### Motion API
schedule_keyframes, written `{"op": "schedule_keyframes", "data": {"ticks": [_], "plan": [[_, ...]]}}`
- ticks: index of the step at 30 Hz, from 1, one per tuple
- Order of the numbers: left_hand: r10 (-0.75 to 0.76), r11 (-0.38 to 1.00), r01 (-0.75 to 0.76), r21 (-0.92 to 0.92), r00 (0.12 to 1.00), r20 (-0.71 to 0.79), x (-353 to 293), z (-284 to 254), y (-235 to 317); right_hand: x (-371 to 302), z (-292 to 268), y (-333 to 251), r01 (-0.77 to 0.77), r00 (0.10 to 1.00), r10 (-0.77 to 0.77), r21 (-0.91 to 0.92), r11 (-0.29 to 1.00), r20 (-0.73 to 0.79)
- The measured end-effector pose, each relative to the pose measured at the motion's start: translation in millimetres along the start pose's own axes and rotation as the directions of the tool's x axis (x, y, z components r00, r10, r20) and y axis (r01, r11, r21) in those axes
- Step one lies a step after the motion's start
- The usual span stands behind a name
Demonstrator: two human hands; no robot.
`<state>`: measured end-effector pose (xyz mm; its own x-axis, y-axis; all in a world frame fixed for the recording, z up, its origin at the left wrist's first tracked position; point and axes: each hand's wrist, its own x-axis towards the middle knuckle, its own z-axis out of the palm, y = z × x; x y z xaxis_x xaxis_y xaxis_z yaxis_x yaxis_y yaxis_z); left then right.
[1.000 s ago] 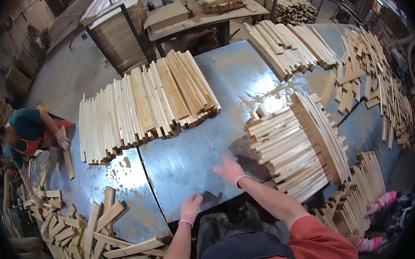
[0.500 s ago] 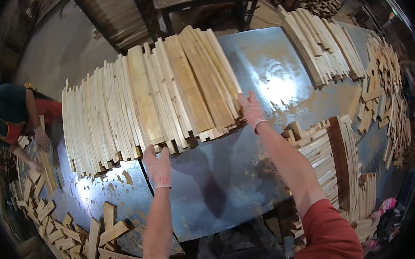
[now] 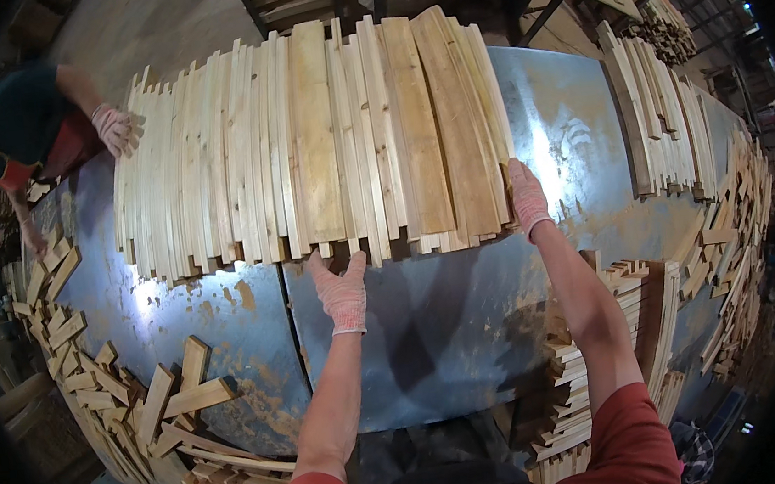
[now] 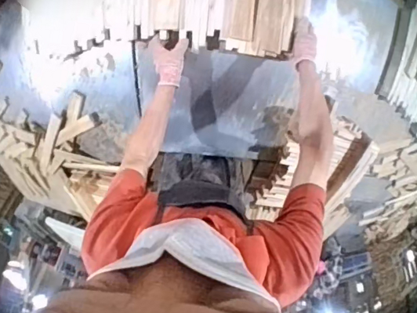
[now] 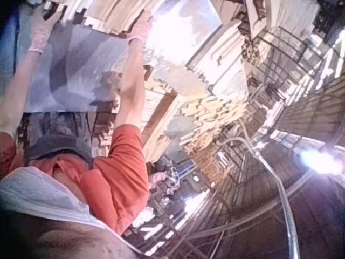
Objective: The person repeatedly picks up stacks of light-colored wooden planks from a metal table and places them onto a conveyor belt. The worker wears pink gloves and moves the wood in batches, maintaining a continuous flow of material into the machinery.
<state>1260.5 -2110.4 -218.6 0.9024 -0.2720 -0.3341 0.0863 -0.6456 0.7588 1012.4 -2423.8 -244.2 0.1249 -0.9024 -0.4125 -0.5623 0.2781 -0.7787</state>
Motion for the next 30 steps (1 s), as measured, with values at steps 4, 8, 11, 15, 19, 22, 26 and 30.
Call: {"op": "schedule_keyframes", "data": {"ticks": [4,8,11,15,19,22,26,30], "plan": [[0.051,0.992,-0.064,0.105,0.992,0.114,4.8,-11.7,5.4,4.5,-5.5,-9.3,-0.048,0.999,0.048,0.081,0.996,-0.007],[0.076,0.965,-0.146,0.217,0.951,0.300,18.9,-36.9,11.3,10.9,-15.3,-15.2,-0.093,0.992,0.088,0.049,0.994,0.088],[0.324,0.907,-0.359,0.223,0.929,0.176,28.6,-43.2,30.5,12.9,-12.3,-9.1,-0.061,0.998,0.061,0.012,0.998,0.005],[0.486,0.683,-0.504,0.529,0.854,0.186,54.3,-12.4,82.7,6.9,1.1,-1.8,0.201,0.967,-0.234,-0.262,0.944,-0.101],[0.221,0.695,-0.337,0.635,0.941,0.257,76.5,15.9,122.1,-15.4,9.4,-17.8,0.395,0.870,-0.494,-0.614,0.684,0.009],[0.234,0.729,-0.323,0.603,0.946,0.224,65.3,21.5,131.6,-42.3,14.9,-47.2,0.390,0.895,-0.445,-0.537,0.748,0.029],[0.313,0.769,-0.434,0.469,0.896,0.315,22.3,53.6,140.8,-67.9,29.6,-87.7,0.237,0.958,-0.286,-0.539,0.808,-0.007],[0.270,0.783,-0.438,0.442,0.879,0.393,-15.3,98.2,148.2,-76.5,27.0,-106.2,0.187,0.975,-0.222,-0.438,0.879,-0.030]]}}
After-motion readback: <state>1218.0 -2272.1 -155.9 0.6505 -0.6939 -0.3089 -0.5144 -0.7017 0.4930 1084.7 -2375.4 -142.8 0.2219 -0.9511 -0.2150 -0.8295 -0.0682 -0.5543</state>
